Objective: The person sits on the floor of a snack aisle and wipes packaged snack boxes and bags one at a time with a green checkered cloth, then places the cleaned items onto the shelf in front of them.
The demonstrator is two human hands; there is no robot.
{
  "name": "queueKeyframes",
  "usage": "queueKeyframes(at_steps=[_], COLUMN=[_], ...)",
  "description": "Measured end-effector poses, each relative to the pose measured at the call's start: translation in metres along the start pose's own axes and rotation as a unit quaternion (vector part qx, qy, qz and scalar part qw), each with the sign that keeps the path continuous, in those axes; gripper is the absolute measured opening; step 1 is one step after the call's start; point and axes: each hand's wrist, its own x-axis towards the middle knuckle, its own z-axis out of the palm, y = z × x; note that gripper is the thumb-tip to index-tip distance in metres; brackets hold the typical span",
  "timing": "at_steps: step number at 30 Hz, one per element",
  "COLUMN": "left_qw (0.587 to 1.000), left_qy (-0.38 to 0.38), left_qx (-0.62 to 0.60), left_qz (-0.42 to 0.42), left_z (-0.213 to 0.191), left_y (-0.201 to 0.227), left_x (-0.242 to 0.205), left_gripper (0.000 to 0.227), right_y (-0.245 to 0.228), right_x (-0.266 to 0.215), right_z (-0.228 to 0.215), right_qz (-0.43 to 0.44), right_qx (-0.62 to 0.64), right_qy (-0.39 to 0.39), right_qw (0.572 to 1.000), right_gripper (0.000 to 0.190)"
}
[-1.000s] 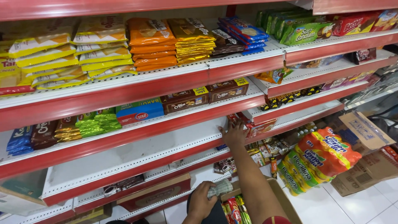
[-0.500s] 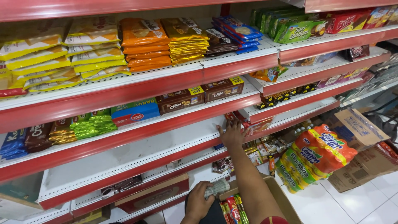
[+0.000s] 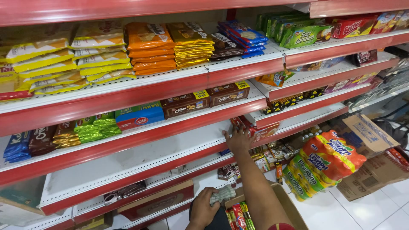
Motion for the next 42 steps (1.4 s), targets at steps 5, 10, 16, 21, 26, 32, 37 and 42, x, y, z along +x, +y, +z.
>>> queueKeyframes(at_steps=[5, 10, 16, 21, 26, 32, 37, 42], left_qw=[1.000, 1.000, 1.000, 0.999, 0.996, 0.991, 0.939, 0.985], left_qy=[0.013, 0.022, 0.015, 0.047, 0.069, -0.045, -0.205, -0.121], left_qx=[-0.007, -0.006, 0.008, 0.001, -0.038, -0.124, -0.255, -0.119], left_qz=[0.010, 0.019, 0.010, 0.010, 0.042, 0.022, -0.111, -0.009], left_z=[0.004, 0.007, 0.010, 0.019, 0.022, 0.046, 0.083, 0.143], left_y=[-0.006, -0.010, -0.012, -0.025, -0.039, -0.011, -0.016, -0.095], left_x=[-0.001, 0.000, 0.002, 0.000, -0.002, 0.007, 0.022, 0.037], left_gripper=[0.035, 0.036, 0.036, 0.054, 0.059, 0.056, 0.048, 0.029], right_y=[0.000, 0.001, 0.018, 0.058, 0.086, 0.103, 0.140, 0.217], right_x=[0.000, -0.010, -0.063, -0.161, -0.245, -0.281, -0.274, -0.258], right_z=[-0.001, -0.003, 0.053, 0.117, 0.147, 0.132, 0.152, 0.285], right_qz=[0.000, -0.013, -0.080, -0.167, -0.236, -0.130, -0.039, 0.130], right_qx=[0.001, -0.007, 0.069, 0.592, 0.564, 0.582, 0.634, 0.625], right_qy=[-0.010, -0.035, 0.148, -0.101, -0.115, -0.082, -0.066, -0.016], right_qw=[1.000, 0.999, 0.983, 0.782, 0.783, 0.799, 0.770, 0.770], right_gripper=[0.086, 0.088, 0.077, 0.059, 0.060, 0.068, 0.052, 0.037])
